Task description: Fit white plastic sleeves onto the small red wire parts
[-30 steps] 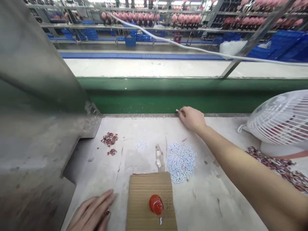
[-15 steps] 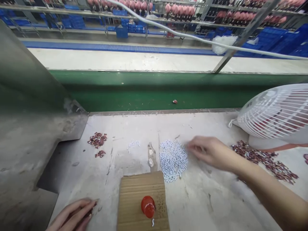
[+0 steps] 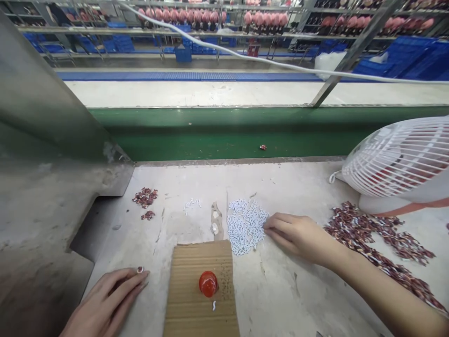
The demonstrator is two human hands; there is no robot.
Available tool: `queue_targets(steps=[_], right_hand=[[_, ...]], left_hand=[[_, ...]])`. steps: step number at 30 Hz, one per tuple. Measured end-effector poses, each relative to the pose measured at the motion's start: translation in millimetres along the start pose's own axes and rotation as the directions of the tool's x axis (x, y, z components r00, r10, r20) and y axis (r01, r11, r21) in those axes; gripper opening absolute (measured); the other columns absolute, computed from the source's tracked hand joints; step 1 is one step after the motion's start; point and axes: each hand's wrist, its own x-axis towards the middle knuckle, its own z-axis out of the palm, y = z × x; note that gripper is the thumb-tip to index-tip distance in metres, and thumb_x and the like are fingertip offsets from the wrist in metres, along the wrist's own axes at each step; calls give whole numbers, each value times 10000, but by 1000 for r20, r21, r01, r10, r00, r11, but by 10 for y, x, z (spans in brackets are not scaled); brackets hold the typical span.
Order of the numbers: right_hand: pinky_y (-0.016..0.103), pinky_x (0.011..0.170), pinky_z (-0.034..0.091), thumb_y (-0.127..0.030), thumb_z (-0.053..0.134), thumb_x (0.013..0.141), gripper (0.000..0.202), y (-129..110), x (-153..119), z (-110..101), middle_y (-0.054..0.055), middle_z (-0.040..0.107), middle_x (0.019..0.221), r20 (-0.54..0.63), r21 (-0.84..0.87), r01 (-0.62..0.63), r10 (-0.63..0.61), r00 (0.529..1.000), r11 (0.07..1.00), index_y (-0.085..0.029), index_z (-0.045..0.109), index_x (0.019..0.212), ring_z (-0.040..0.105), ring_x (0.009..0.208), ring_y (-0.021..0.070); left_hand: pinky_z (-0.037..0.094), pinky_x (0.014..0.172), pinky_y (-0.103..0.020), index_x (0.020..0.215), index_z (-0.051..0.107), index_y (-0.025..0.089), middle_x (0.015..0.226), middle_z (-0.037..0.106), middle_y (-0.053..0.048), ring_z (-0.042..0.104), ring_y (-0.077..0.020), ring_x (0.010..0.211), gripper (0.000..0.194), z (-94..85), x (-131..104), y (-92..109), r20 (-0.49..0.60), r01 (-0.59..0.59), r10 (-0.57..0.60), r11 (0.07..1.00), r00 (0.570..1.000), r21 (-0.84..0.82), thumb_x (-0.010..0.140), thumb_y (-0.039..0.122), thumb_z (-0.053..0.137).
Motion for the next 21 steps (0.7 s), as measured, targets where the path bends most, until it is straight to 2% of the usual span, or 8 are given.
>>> queue_targets(steps=[4, 7, 12, 17, 19, 21], right_hand=[[337, 603, 520, -210, 422, 1081, 258, -20, 59, -39, 65, 741, 904, 37, -83, 68, -65, 997, 994, -194, 668, 1006, 725, 735, 227], [327, 571, 477, -200, 415, 1066, 265, -29, 85, -102, 64, 713, 864, 67, -109, 93, -86, 994, 990, -188, 658, 962, 691, 698, 221], [320, 651, 530, -217, 437, 1054, 221, -56, 39, -152, 55, 739, 948, 104, -42, 79, -74, 992, 996, -212, 657, 1067, 722, 767, 199], [344, 648, 533, -252, 403, 1091, 273, -59, -16, -63, 61, 742, 940, 125, 1, 30, -30, 992, 1000, -210, 668, 1039, 732, 765, 224], [363, 643, 531, -257, 408, 1089, 273, -40, -43, -43, 75, 744, 948, 112, 19, -20, 17, 994, 1000, -206, 670, 1035, 734, 752, 243], [394, 650, 537, -281, 425, 1080, 258, -50, -85, -57, 94, 742, 955, 84, 55, -85, 81, 993, 995, -203, 663, 1021, 734, 743, 267]], left_hand=[[572, 961, -282, 1083, 780, 346, 1127, 747, -24, 735, -204, 1031, 297, -16, 76, 28, -48, -28, 26, 999, 999, -42, 1078, 445, 500], [539, 1004, -282, 1151, 748, 331, 1163, 746, -20, 723, -204, 1062, 238, 5, 65, -27, -64, -47, 45, 998, 997, -35, 1066, 422, 545], [530, 1000, -253, 1272, 703, 297, 1188, 747, -24, 729, -195, 1051, 268, 43, 53, -101, -61, -93, 93, 996, 994, 3, 1055, 367, 563], [561, 953, -251, 1182, 738, 265, 1085, 783, -21, 770, -187, 941, 227, 8, 222, -3, -124, -106, 111, 993, 986, 44, 1029, 320, 579], [600, 911, -253, 1104, 765, 284, 1043, 796, -6, 785, -187, 893, 199, -49, 279, 43, -151, -78, 80, 997, 985, 17, 1016, 359, 603], [651, 826, -260, 1032, 781, 311, 1012, 813, 21, 801, -197, 846, 203, -115, 287, 75, -195, 24, -29, 999, 980, -27, 995, 441, 630]])
